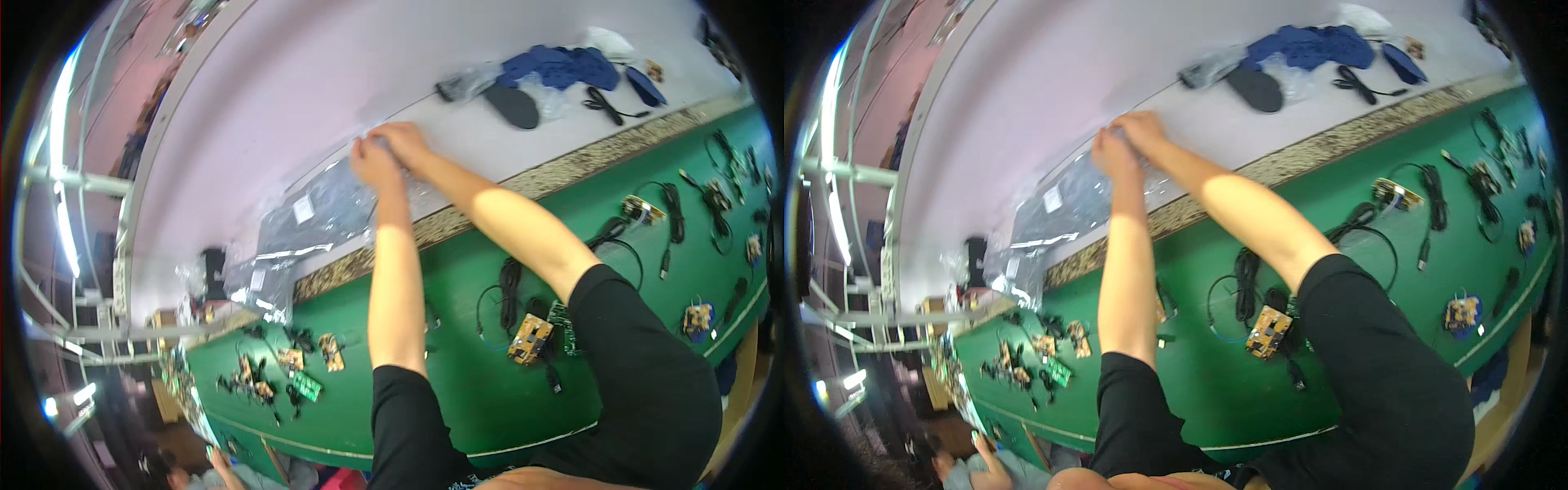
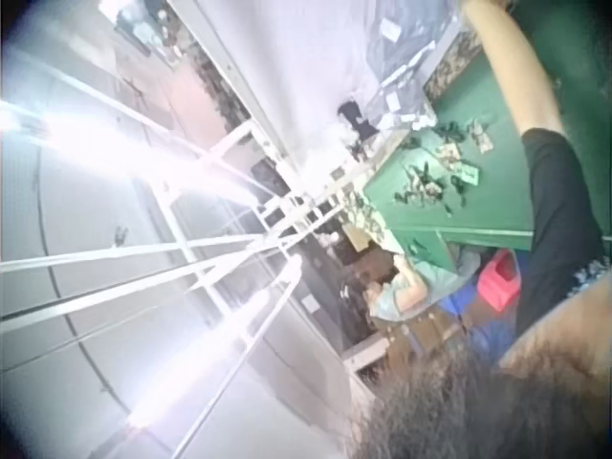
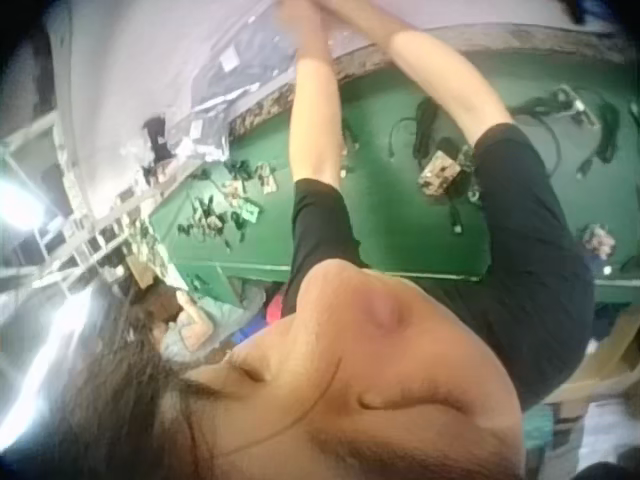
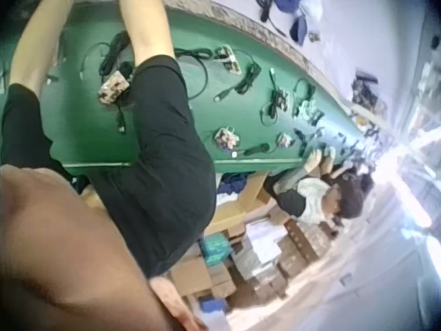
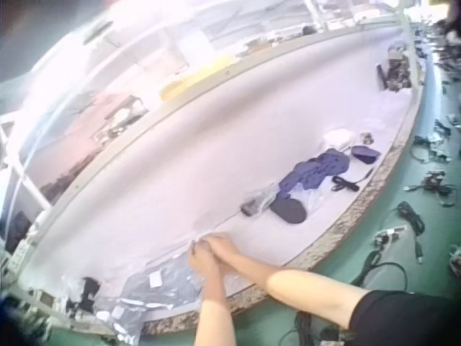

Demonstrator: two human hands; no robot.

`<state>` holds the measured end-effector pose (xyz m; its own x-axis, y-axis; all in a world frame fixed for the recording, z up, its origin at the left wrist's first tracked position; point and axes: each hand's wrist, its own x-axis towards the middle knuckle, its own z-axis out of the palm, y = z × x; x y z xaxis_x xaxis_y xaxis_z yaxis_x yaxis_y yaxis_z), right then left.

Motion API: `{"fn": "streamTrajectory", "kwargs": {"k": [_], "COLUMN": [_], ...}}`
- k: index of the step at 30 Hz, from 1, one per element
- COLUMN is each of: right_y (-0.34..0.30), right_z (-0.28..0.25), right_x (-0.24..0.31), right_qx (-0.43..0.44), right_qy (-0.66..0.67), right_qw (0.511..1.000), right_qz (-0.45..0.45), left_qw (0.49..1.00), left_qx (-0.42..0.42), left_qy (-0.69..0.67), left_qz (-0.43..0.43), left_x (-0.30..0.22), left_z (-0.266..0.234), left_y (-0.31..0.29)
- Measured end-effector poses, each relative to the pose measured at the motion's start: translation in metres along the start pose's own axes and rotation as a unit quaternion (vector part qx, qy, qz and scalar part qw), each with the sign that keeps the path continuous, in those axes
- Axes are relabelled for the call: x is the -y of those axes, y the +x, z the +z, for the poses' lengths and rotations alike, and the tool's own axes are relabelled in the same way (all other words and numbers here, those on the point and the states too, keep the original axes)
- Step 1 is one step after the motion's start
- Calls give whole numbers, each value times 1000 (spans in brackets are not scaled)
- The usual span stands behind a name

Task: Assemble internal components including circuit boards, cables, and scroll wheels into computer mouse housings.

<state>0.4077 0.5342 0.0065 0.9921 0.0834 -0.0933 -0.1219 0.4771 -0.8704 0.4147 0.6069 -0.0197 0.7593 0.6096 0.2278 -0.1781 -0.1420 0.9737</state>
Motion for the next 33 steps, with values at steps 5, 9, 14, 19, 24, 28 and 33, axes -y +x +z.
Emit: {"fn": "streamTrajectory", "kwargs": {"k": [5,9,14,19,24,28,33], "right_y": [33,17,17,12,-5,-14,-47], "right_z": [16,-10,13,29,33,-5,-74], "right_x": [-3,-17,8,36,75,122,203], "right_qx": [-18,-69,-39,-12,-11,-29,-89], "right_qy": [-50,-16,129,188,183,213,273], "right_qw": [994,997,990,981,982,967,948], "right_qz": [-92,-37,-41,-54,-50,-137,-140], "left_qw": [969,982,992,996,998,993,977], "left_qx": [85,17,44,74,65,106,185], "left_qy": [-214,-109,-86,-42,-1,-39,-88], "left_qz": [-88,-152,-83,-22,24,17,68], "left_x": [5,-24,-41,-85,-121,-172,-210], "left_z": [-1,14,10,7,17,61,132], "left_y": [31,-19,0,2,-1,-47,-103]}}
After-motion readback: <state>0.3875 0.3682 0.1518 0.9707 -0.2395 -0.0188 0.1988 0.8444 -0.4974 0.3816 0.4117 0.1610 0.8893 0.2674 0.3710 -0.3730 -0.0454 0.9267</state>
